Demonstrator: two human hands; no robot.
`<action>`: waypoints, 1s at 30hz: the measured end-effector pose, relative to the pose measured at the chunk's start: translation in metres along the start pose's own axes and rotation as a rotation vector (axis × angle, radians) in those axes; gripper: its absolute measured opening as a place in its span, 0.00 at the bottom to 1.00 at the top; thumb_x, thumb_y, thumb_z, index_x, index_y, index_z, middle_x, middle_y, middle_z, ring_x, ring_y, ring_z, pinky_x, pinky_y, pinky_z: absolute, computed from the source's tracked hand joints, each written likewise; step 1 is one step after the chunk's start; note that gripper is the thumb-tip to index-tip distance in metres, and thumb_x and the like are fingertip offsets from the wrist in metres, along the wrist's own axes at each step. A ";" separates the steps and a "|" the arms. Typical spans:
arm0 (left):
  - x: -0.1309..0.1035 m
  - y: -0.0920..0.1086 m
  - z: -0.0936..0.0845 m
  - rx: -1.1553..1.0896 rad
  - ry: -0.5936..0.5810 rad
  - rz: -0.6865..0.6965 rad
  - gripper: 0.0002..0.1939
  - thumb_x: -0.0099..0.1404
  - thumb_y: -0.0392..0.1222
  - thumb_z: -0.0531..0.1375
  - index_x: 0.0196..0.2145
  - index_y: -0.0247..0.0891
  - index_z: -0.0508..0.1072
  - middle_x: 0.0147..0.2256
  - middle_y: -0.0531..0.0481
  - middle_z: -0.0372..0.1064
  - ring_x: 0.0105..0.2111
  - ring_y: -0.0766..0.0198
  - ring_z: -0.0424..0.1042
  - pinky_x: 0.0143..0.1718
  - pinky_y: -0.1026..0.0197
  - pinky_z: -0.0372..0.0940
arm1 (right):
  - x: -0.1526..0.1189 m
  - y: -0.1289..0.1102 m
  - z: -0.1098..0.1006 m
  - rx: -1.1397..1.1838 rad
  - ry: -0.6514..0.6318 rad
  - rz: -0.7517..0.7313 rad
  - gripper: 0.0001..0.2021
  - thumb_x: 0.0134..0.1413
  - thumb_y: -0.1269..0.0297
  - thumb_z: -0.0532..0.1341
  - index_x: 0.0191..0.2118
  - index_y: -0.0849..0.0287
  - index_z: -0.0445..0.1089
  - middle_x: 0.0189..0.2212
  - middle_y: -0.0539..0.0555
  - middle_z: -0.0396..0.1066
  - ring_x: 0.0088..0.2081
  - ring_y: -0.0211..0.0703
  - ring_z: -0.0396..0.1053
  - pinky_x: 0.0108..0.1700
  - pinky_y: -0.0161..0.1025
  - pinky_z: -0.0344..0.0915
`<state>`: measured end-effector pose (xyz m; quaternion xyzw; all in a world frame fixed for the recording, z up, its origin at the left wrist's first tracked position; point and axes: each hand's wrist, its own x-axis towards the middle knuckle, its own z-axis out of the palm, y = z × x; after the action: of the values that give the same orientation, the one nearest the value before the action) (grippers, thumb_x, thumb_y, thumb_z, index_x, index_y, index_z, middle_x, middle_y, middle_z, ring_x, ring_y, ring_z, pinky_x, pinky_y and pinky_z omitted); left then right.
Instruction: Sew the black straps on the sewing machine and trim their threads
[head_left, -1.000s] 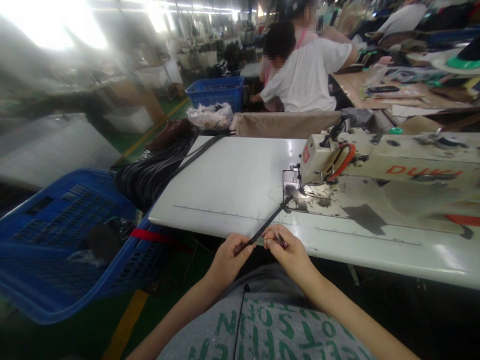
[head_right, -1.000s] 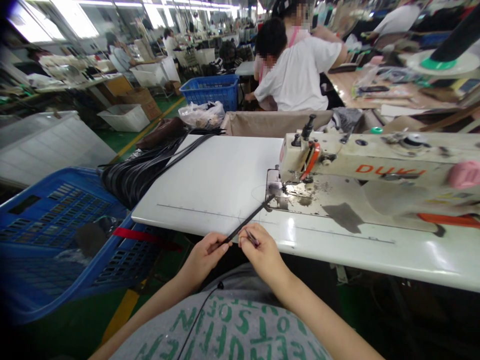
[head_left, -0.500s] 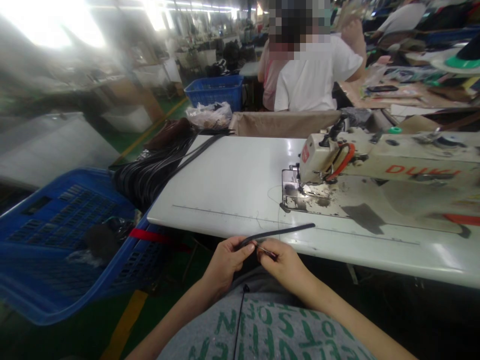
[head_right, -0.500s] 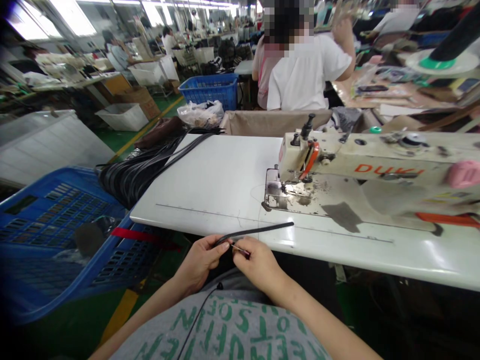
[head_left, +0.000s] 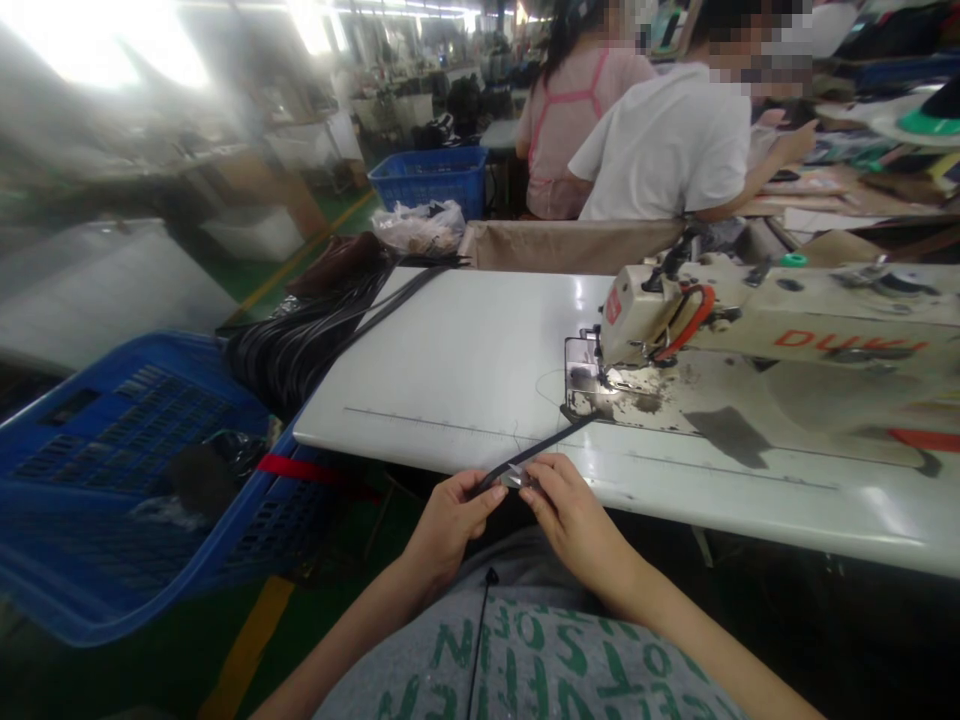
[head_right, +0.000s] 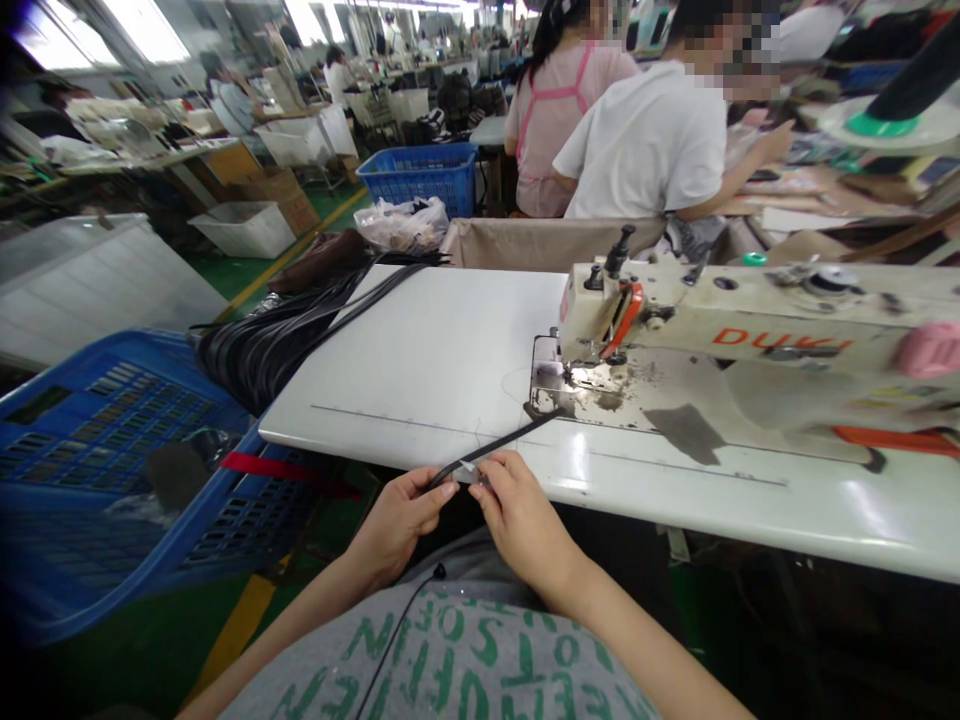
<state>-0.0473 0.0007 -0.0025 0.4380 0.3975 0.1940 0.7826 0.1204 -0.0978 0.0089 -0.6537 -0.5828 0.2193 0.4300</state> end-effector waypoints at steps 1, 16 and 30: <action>0.000 0.001 0.000 -0.008 -0.001 -0.002 0.24 0.53 0.53 0.74 0.37 0.31 0.76 0.22 0.61 0.53 0.19 0.78 0.44 0.19 0.68 0.37 | -0.001 0.002 0.001 -0.056 -0.004 -0.004 0.09 0.69 0.63 0.55 0.48 0.55 0.70 0.45 0.60 0.69 0.46 0.51 0.69 0.51 0.49 0.69; 0.000 -0.001 -0.001 -0.034 -0.041 -0.038 0.20 0.56 0.51 0.73 0.36 0.31 0.76 0.21 0.61 0.52 0.18 0.78 0.44 0.20 0.67 0.37 | -0.003 0.005 0.003 -0.369 -0.044 -0.105 0.08 0.69 0.66 0.57 0.48 0.59 0.70 0.36 0.57 0.73 0.38 0.51 0.71 0.41 0.47 0.70; -0.002 -0.005 -0.004 0.269 -0.082 0.057 0.20 0.58 0.55 0.69 0.33 0.34 0.74 0.22 0.58 0.57 0.20 0.73 0.52 0.22 0.66 0.46 | -0.004 0.012 0.012 -0.039 -0.087 0.139 0.14 0.71 0.56 0.52 0.42 0.55 0.73 0.36 0.54 0.77 0.37 0.48 0.74 0.40 0.42 0.67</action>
<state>-0.0515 -0.0010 -0.0070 0.5576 0.3751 0.1433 0.7266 0.1169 -0.0971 -0.0086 -0.6907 -0.5581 0.2655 0.3755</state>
